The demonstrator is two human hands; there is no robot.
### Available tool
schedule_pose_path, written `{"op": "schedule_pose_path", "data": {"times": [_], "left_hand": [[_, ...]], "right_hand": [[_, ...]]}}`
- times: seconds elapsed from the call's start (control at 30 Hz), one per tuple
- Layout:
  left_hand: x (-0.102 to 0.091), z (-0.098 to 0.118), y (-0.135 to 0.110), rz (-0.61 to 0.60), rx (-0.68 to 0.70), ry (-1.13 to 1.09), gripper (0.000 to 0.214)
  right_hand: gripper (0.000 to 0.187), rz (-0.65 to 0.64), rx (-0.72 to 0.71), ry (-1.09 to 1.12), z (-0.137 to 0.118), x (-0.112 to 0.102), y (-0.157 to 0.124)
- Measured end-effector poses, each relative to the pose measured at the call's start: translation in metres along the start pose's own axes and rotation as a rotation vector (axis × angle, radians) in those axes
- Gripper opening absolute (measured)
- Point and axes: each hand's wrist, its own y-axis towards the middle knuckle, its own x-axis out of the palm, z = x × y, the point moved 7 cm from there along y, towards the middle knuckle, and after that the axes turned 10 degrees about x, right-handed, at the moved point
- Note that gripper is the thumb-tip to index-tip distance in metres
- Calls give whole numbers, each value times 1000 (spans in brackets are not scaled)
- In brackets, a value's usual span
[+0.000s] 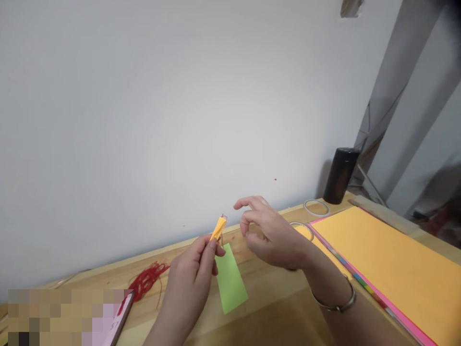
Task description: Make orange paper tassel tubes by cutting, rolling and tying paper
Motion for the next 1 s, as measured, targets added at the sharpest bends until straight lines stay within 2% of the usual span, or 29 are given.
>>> {"op": "schedule_pose_path", "data": {"times": [0.1, 0.23, 0.37, 0.5, 0.63, 0.73, 0.87, 1.0], "left_hand": [[-1, -5, 1, 2, -23, -49, 28], [12, -8, 0, -156, -103, -326, 33], [23, -1, -5, -287, -174, -586, 33], [26, 3, -5, -337, -198, -672, 33], [30, 2, -5, -363, -227, -779, 26], [28, 0, -5, -345, -230, -745, 28], [20, -3, -3, -271, -194, -504, 35], [12, -6, 1, -173, -147, -317, 38]], "right_hand": [[16, 13, 3, 86, 0, -2, 2], [29, 173, -44, 111, -4, -7, 4], [31, 163, -134, 75, -7, -1, 5], [25, 191, -183, 3, -9, -2, 4], [21, 179, -152, -106, -10, -1, 4], [25, 185, -115, -281, -8, 2, 4], [30, 223, -96, -491, -3, 4, 4], [27, 267, -57, -603, 0, -1, 2]]}}
